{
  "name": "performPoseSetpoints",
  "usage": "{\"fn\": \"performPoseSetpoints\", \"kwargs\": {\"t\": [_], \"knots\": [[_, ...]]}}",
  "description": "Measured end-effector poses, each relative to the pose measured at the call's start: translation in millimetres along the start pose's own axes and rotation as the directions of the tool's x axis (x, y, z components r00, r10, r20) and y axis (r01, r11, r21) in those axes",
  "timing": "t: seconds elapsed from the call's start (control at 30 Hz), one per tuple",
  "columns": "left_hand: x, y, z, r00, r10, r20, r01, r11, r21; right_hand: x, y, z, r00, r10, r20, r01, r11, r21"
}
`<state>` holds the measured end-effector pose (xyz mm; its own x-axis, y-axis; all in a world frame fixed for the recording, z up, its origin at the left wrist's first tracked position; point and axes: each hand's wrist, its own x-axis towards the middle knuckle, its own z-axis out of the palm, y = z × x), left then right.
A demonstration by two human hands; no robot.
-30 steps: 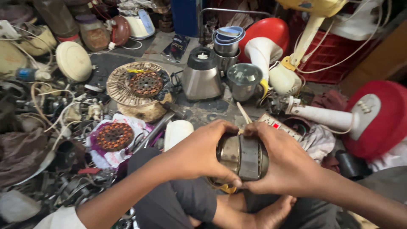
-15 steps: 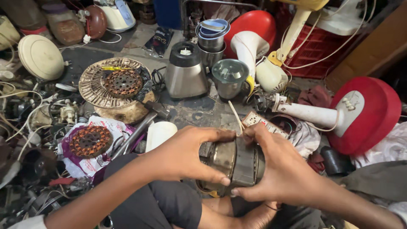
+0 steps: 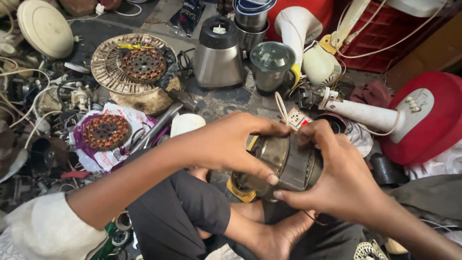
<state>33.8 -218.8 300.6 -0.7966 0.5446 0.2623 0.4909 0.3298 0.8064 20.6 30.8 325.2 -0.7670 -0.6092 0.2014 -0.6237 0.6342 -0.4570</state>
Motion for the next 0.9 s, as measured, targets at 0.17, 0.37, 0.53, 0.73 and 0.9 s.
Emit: {"fn": "performPoseSetpoints", "kwargs": {"t": [0.17, 0.37, 0.53, 0.73, 0.9], "knots": [[3.9, 4.1, -0.3, 0.999, 0.027, 0.025, -0.028, 0.999, 0.035, 6.6, 6.6, -2.7, 0.999, -0.044, 0.026, 0.039, 0.986, 0.163], [5.2, 7.5, -2.1, 0.999, 0.006, 0.048, -0.009, 0.999, 0.046, 5.5, 10.2, -1.3, 0.998, 0.017, 0.057, -0.027, 0.986, 0.165], [5.4, 10.1, 1.9, 1.0, 0.003, 0.008, -0.004, 0.999, 0.033, 4.6, 9.6, 0.9, 0.997, 0.054, 0.053, -0.06, 0.992, 0.114], [5.4, 12.2, 2.3, 0.999, 0.034, 0.008, -0.034, 0.998, 0.054, 2.7, 8.5, 2.4, 0.996, 0.083, 0.041, -0.087, 0.991, 0.105], [3.2, 15.2, 7.2, 0.998, 0.068, -0.009, -0.066, 0.992, 0.109, 5.2, 9.2, 0.4, 0.999, 0.013, 0.05, -0.021, 0.987, 0.159]]}}
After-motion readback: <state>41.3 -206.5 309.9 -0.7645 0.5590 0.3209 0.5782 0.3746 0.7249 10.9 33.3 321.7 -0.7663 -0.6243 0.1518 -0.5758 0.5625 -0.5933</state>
